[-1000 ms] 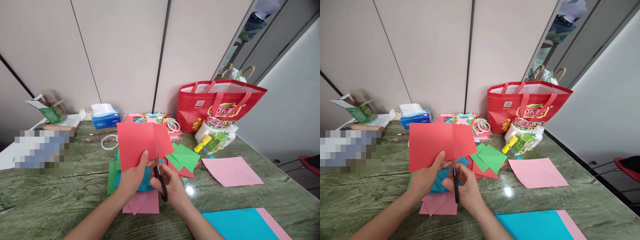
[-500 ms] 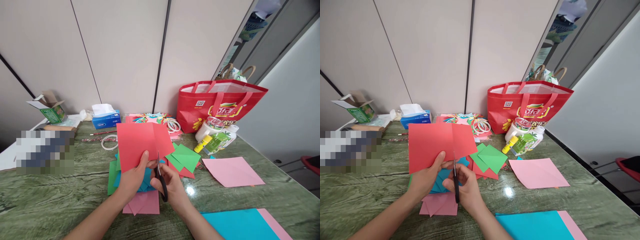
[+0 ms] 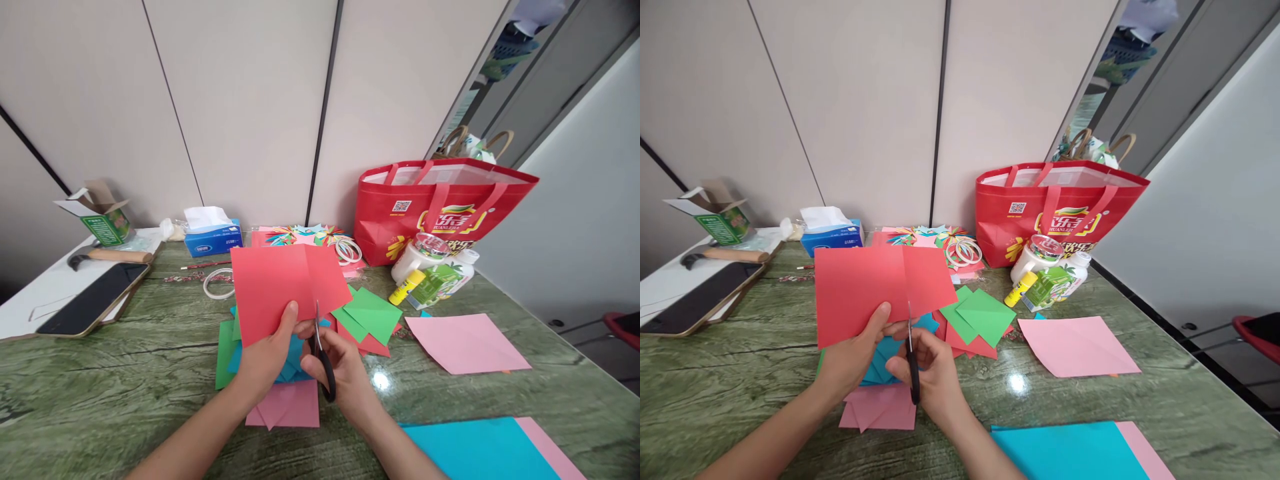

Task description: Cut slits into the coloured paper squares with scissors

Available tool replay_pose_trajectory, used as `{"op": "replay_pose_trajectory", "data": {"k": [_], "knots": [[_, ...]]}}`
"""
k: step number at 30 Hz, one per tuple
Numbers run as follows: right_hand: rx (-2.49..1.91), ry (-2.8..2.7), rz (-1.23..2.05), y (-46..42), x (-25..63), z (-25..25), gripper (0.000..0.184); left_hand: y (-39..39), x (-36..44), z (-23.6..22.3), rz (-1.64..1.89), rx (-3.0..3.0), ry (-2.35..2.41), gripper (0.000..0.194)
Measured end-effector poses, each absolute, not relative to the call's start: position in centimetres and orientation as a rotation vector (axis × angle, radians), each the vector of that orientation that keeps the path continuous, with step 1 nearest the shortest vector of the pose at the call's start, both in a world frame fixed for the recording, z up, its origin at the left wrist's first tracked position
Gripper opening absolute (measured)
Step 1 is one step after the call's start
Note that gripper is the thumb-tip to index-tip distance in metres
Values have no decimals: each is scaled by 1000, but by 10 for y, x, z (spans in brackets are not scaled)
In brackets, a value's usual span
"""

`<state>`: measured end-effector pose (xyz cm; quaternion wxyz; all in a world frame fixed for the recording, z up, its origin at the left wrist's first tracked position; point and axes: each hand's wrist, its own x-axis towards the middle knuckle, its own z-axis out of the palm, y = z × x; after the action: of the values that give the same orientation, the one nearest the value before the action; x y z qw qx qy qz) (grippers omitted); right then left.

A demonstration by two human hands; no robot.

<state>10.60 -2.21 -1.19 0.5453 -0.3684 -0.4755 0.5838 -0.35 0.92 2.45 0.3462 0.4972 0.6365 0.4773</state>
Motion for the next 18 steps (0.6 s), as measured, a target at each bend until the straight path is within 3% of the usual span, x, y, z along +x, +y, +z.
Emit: {"op": "replay_pose_trajectory", "data": {"k": [10, 18], "knots": [[-934, -1146, 1372, -23, 104, -17, 35, 13, -3, 15, 1302, 1215, 1439, 34], [-894, -1160, 1372, -25, 103, -16, 34, 7, 2, 26, 1280, 1257, 1662, 29]]}}
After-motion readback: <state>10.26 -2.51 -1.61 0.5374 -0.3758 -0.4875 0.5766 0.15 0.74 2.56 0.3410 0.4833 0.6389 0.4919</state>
